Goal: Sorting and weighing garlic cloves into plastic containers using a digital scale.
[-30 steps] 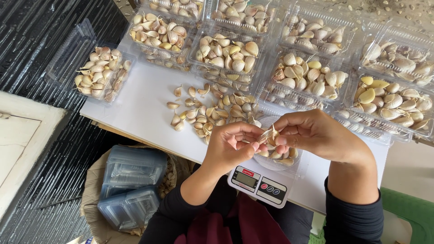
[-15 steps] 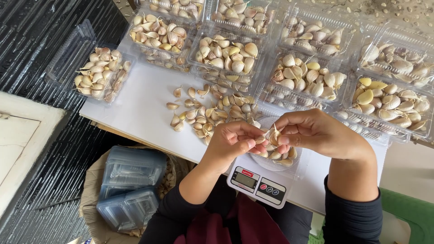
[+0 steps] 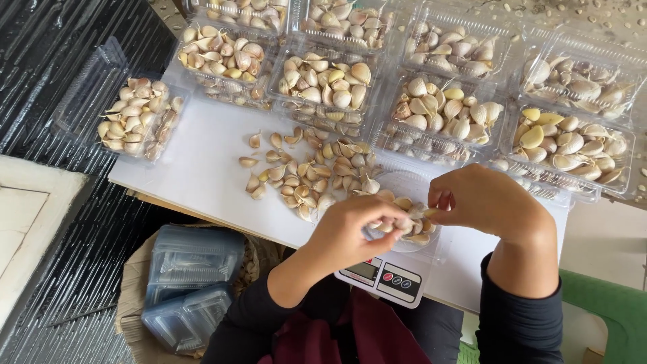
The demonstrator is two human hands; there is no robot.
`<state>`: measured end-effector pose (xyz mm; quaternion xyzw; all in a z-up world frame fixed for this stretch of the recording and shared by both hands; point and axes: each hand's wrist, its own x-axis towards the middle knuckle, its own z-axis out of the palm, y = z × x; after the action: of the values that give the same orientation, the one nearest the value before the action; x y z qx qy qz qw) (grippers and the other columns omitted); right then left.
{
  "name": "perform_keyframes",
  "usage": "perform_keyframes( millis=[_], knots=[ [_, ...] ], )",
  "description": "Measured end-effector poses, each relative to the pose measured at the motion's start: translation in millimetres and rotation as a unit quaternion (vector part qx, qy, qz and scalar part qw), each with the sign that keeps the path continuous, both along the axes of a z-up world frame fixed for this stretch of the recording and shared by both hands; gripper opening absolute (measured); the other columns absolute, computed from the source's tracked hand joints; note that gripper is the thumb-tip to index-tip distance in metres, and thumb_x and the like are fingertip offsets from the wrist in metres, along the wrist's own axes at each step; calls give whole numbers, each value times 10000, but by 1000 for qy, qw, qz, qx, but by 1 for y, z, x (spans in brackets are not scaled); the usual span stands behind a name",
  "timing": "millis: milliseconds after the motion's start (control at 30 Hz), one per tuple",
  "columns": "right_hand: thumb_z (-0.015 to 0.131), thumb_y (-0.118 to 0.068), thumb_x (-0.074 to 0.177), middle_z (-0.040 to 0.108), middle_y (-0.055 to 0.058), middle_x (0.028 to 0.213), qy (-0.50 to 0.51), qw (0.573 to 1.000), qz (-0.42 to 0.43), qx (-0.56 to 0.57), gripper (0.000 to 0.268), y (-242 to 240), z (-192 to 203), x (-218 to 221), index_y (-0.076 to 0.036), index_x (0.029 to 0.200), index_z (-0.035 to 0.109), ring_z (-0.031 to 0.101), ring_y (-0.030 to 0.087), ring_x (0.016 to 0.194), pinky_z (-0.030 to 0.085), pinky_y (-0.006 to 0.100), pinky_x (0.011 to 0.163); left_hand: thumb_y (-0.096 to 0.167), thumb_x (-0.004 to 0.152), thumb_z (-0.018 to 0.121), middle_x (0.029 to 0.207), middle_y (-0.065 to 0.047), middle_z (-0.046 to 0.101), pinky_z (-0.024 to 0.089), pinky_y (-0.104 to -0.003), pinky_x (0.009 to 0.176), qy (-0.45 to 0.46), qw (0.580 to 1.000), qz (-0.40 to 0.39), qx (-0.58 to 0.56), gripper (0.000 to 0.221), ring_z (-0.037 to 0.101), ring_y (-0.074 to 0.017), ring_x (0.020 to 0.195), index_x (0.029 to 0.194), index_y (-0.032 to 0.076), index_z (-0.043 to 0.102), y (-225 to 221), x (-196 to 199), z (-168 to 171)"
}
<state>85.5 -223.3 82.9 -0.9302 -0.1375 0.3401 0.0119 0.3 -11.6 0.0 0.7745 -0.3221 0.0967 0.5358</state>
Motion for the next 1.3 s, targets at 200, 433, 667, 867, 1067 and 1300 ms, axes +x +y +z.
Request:
perform_keyframes(
  millis=[200,433,667,867,1067,1300],
  knots=[
    [679,-341,856,747,-173,923,-23,999,36,-32,122,-6,-8,1,-368,939,763,680,78,854,500,303,692,40,858,793,1005,-36,735,589,-337,762,-68,991,20,112,233,685,-216,940,1043,107,668,-20,6,-15],
    [629,-334,877,770,-200,952,-7,998,43,-49,178,0,-9,3,-364,976,773,692,84,840,502,286,696,134,821,837,967,-23,749,530,-389,779,-66,986,28,151,202,671,-234,925,976,106,711,-25,8,-21],
    [837,-253,764,771,-49,787,-69,996,47,-11,191,2,-37,5,-247,953,808,754,208,821,584,414,782,217,881,688,874,20,682,516,-368,782,-72,974,56,209,43,666,-204,839,920,201,681,-22,4,-36],
    [858,-227,758,772,-33,815,-100,994,44,-21,195,5,-35,0,-203,930,771,758,241,850,589,434,798,165,845,680,867,45,668,489,-378,824,-72,970,53,227,58,661,-196,861,861,219,671,-19,5,-31],
    [861,-198,761,771,-15,832,-106,994,37,-13,195,9,-25,-4,-176,897,723,758,258,898,588,459,837,180,797,749,802,63,620,471,-390,821,-40,968,71,237,116,648,-188,837,808,222,641,-25,10,-27],
    [875,-235,751,775,-10,837,-96,995,38,-10,233,15,-21,-7,-177,908,713,761,257,900,587,443,824,139,745,807,784,28,605,448,-404,805,-25,966,76,246,206,645,-219,818,805,202,620,-31,15,-25]
  ],
)
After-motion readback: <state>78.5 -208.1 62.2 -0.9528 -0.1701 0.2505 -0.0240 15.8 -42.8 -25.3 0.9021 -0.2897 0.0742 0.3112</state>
